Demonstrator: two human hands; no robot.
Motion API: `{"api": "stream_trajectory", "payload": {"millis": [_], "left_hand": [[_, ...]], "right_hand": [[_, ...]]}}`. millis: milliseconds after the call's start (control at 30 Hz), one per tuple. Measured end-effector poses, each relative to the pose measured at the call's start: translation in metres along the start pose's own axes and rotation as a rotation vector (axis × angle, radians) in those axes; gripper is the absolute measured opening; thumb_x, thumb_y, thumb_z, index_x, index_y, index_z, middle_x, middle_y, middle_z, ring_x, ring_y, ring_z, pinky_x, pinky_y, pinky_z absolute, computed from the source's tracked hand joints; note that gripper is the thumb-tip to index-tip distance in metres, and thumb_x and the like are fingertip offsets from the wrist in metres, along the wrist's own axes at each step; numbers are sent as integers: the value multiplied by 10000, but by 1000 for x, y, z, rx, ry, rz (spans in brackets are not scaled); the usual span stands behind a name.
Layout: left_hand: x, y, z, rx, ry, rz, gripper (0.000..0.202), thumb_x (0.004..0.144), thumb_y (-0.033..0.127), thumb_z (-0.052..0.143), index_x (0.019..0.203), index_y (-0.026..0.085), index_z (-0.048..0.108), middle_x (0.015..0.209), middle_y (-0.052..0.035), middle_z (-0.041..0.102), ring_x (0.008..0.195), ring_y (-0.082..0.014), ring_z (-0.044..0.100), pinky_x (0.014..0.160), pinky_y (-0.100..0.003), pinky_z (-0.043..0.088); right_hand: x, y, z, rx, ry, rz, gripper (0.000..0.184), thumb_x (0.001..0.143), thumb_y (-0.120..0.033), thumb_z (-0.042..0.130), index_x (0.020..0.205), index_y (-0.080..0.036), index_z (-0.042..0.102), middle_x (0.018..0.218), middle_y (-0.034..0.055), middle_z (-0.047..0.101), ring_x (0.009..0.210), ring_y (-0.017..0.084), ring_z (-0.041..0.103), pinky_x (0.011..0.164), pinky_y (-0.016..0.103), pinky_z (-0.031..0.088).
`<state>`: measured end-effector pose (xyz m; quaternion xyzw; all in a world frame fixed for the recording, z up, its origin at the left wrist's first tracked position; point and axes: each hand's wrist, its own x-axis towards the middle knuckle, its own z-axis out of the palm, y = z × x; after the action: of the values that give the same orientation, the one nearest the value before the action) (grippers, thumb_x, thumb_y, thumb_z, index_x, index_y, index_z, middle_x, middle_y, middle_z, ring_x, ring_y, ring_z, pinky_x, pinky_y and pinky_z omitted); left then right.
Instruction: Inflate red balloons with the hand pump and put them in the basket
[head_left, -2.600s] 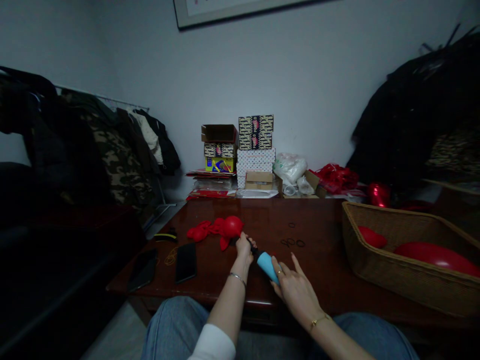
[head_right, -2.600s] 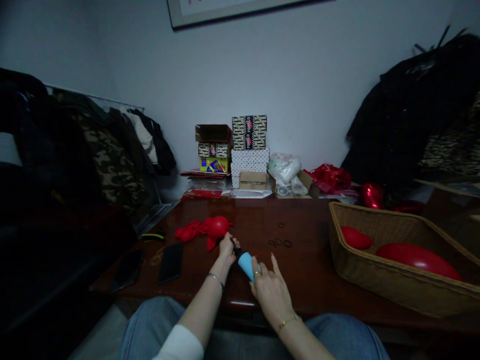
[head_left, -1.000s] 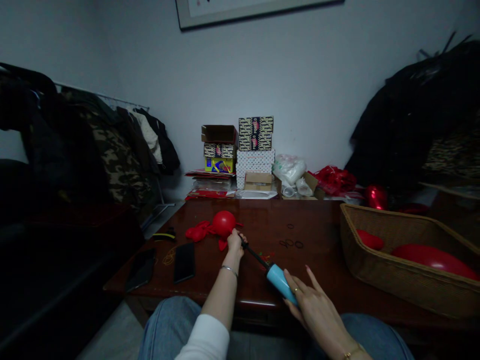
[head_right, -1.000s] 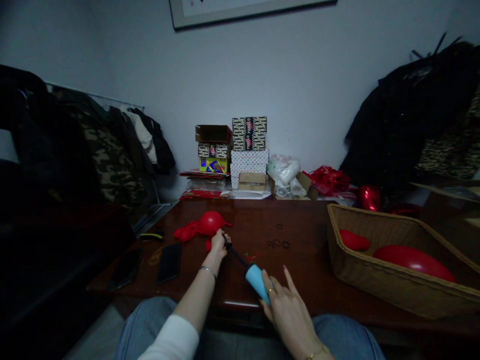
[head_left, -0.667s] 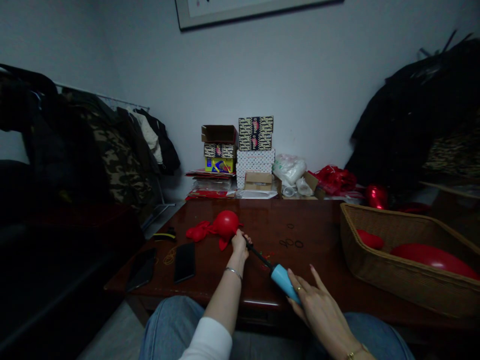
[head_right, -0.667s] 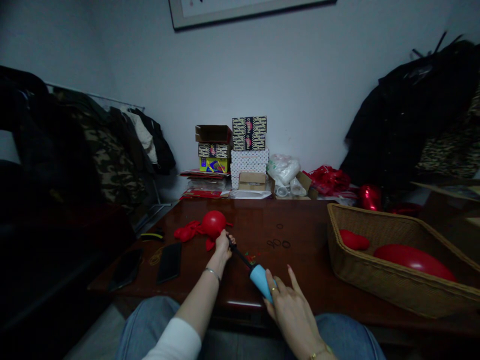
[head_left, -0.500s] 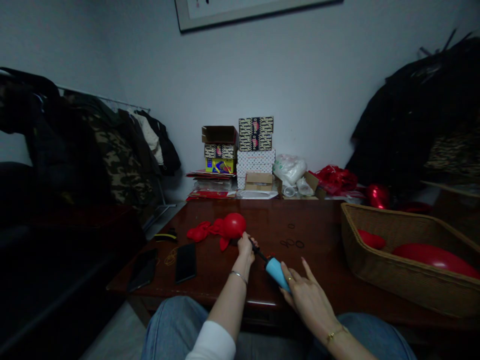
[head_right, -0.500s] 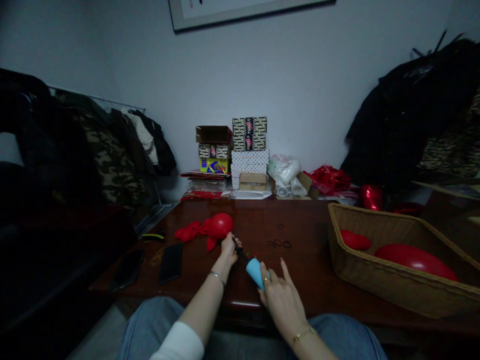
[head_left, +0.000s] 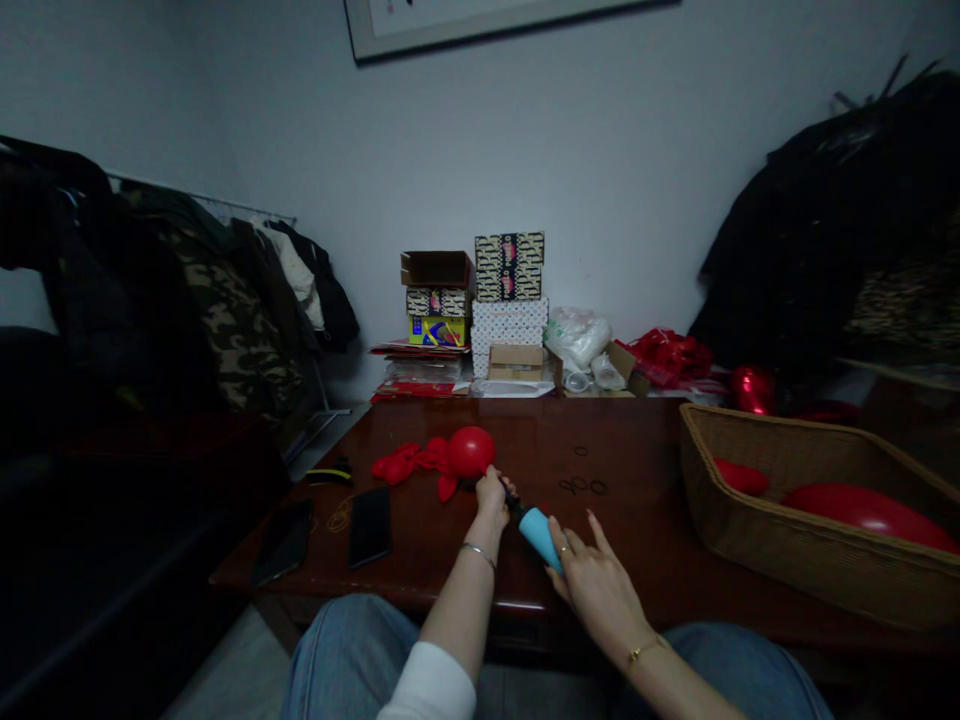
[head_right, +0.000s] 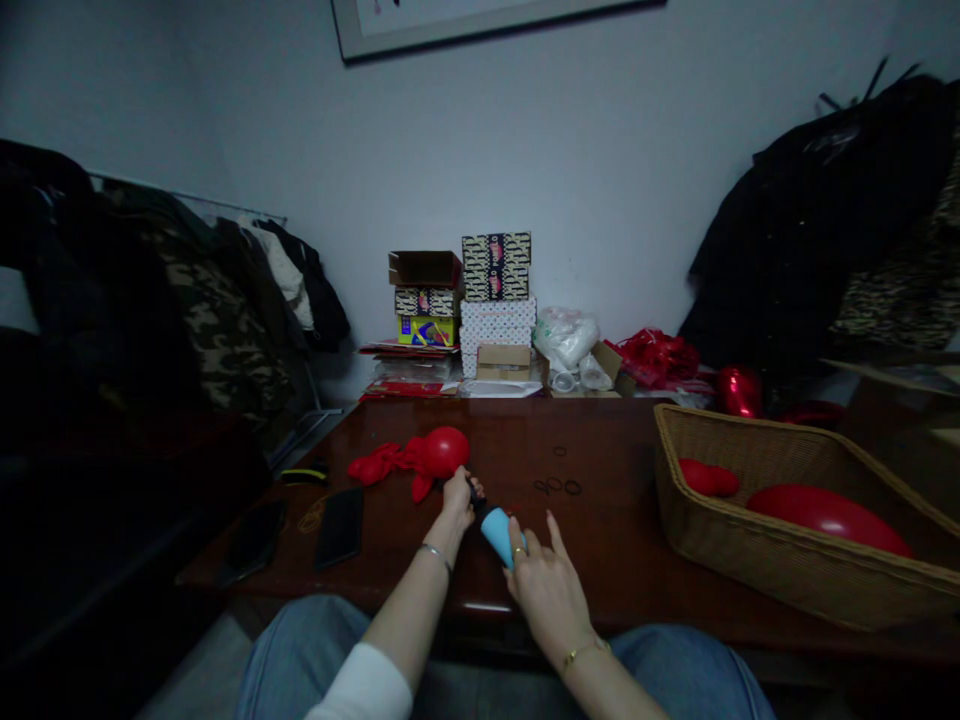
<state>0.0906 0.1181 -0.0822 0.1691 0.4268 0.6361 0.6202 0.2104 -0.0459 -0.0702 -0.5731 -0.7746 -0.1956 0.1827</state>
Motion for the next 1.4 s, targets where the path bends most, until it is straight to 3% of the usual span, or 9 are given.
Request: {"api": "stream_trajectory", "payload": {"millis": [300,467,700,967,1167,1400], "left_hand": [[18,30,-2,-12,17,40,169,826,230,434,672,192,375,432,80,349,307,-63,346,363,-174,267],[22,35,0,-22,26,38,161,826,224,424,676,189,377,432,81,340,310,-61,342,362,-169,260],[11,21,4,-13,13,17,191,837,255,424,664,194,368,436,75,351,317,-66,349,371,-179,270],[-5,1,16,-10,-43,-23,169,823,248,415,669,196,374,433,66,368,325,-73,361,366,-184,269],[-2,6,13,21,-23,-5,159,815,223,413,663,193,379,427,66,365,326,-73,362,375,-189,286],[7,17,7,0,-33,21,178,828,240,412,661,197,370,416,74,353,315,-71,353,375,-186,282]], "right_hand": [[-34,24,-21,93,3,-37,529,847,-241,453,1351,-134,331,1087,90,636,921,163,623,1117,444,155],[-39,29,-26,110,-10,-38,500,853,-245,445,1334,-137,359,1120,94,624,942,162,620,1124,449,121],[-24,21,-22,74,-25,-4,492,839,-234,451,1313,-119,387,1006,81,661,813,156,645,1111,436,143],[17,4,-11,-24,-26,32,444,826,-235,474,1252,-111,467,894,64,675,679,138,640,1098,402,161],[32,-6,-6,-60,-34,40,450,819,-250,493,1245,-108,475,839,55,669,623,132,623,1089,400,182],[21,-2,-8,-3,27,-8,470,829,-239,487,1277,-113,425,988,87,660,758,148,647,1103,406,171]]}}
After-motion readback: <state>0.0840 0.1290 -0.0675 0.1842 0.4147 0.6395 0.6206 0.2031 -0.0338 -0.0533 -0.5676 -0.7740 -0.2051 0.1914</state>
